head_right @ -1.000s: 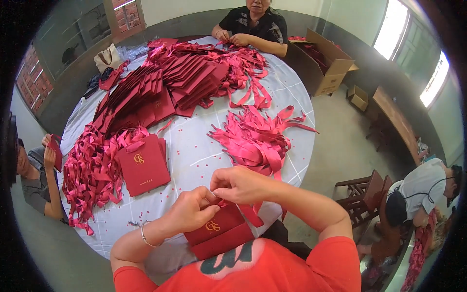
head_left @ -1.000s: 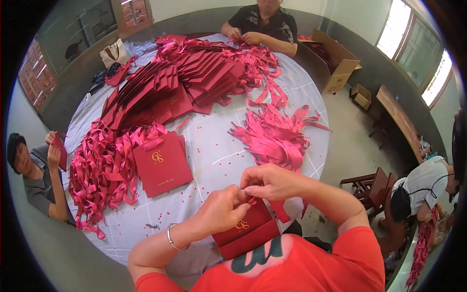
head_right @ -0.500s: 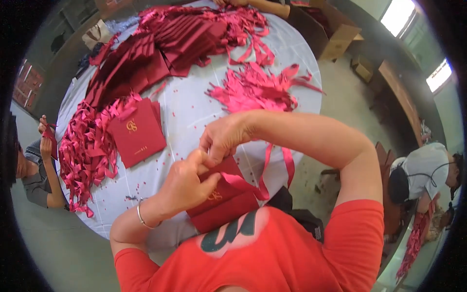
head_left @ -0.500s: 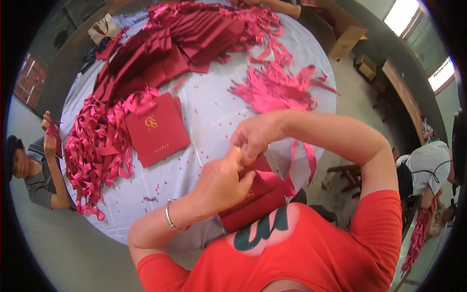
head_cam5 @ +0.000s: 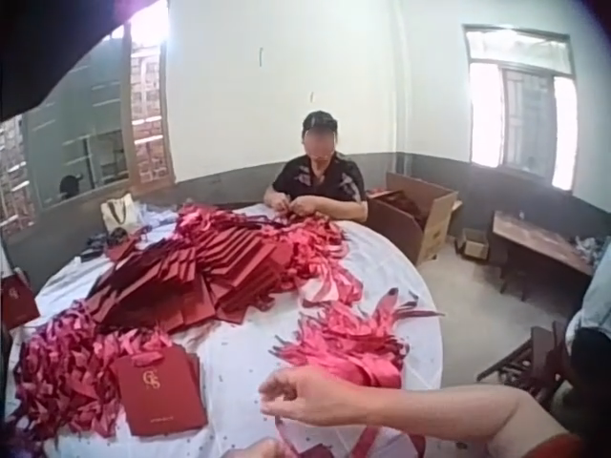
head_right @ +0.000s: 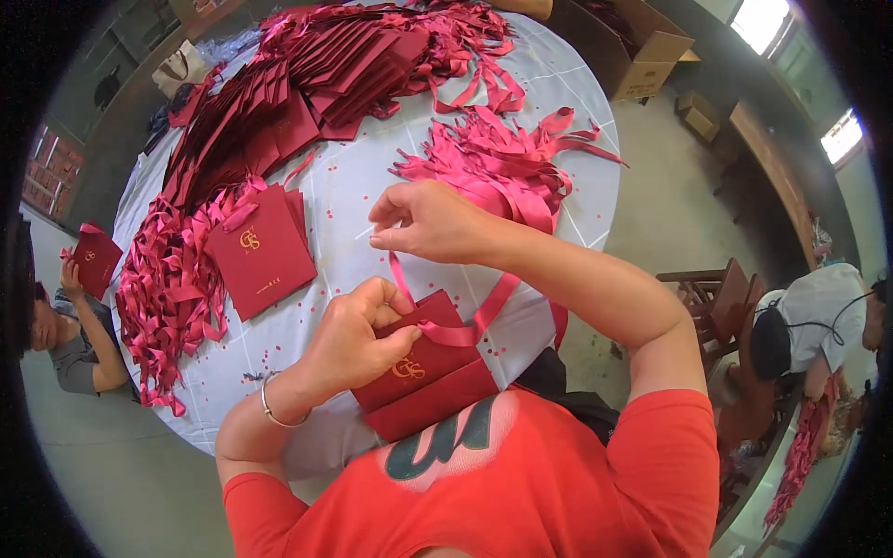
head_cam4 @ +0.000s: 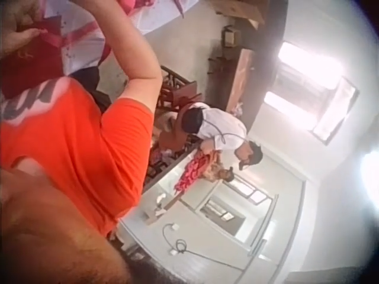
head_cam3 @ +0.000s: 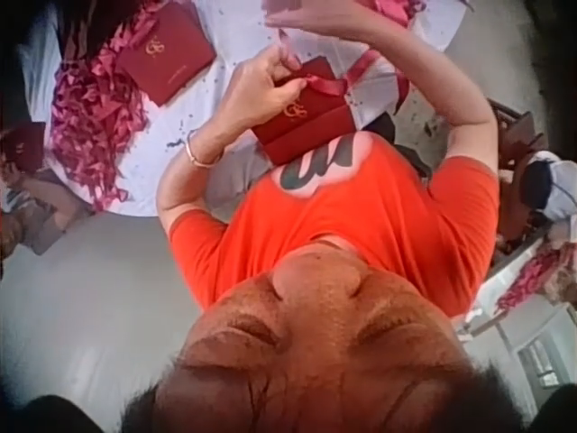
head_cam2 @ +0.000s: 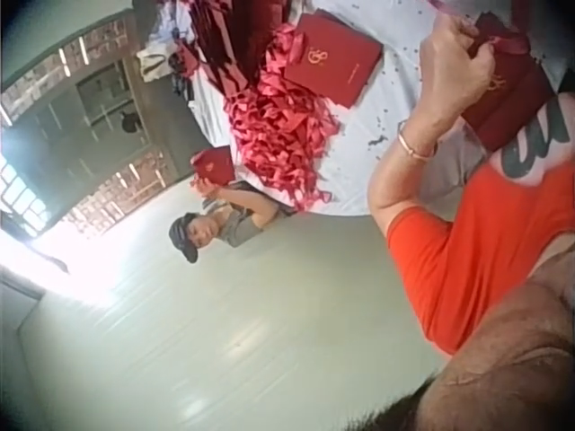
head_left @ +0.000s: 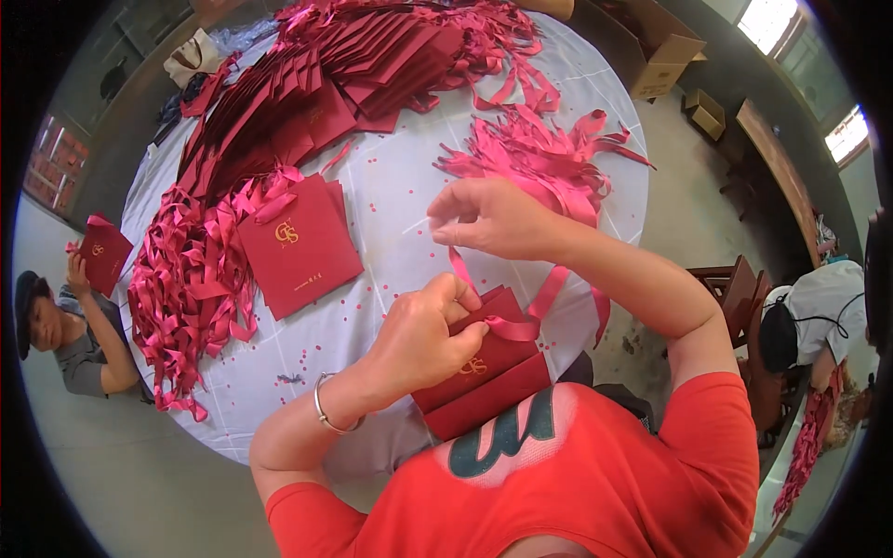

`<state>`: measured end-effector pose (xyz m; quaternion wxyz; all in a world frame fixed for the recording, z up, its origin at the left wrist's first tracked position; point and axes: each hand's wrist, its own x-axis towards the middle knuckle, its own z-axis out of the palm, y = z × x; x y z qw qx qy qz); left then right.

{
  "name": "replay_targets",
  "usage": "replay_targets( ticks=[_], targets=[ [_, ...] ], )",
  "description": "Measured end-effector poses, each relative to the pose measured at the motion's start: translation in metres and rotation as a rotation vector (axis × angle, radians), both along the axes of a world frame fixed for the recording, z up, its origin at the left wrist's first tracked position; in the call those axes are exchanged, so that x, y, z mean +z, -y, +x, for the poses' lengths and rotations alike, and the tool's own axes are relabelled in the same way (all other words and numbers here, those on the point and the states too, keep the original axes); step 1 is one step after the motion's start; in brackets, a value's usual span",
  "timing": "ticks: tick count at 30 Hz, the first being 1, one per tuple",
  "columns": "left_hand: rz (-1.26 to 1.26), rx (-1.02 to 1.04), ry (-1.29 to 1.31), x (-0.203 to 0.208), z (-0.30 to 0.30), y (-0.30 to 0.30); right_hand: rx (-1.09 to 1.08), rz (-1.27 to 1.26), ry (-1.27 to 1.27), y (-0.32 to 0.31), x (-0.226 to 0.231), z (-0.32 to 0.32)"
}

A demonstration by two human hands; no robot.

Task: The person attaches ribbon handles into the slots of small gift bags and folds them by hand.

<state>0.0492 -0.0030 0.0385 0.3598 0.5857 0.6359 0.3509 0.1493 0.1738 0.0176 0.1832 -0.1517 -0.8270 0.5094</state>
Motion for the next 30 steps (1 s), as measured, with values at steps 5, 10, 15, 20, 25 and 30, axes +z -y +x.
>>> replay_targets(
  ticks=[5,10,15,20,25,30],
  targets=[
    [0.053,-0.026,0.014,-0.008,-0.005,-0.001,-0.033,-0.105,0.224,0.012,0.028,0.058],
    [-0.107,-0.053,0.266,-0.031,-0.012,-0.007,0.198,0.08,0.292,0.031,0.021,0.104],
    [-0.213,-0.02,0.257,-0.013,-0.011,-0.012,0.122,0.052,0.146,0.035,0.019,0.107],
    [-0.169,0.001,0.17,-0.019,-0.012,-0.01,0.063,-0.194,0.21,0.034,0.04,0.111],
    [-0.16,0.008,0.14,-0.023,-0.015,-0.01,0.083,-0.388,-0.021,0.026,0.061,0.144],
    [-0.165,0.005,0.13,-0.025,-0.015,-0.013,0.308,-0.632,-0.531,0.024,0.055,0.137]
  ],
)
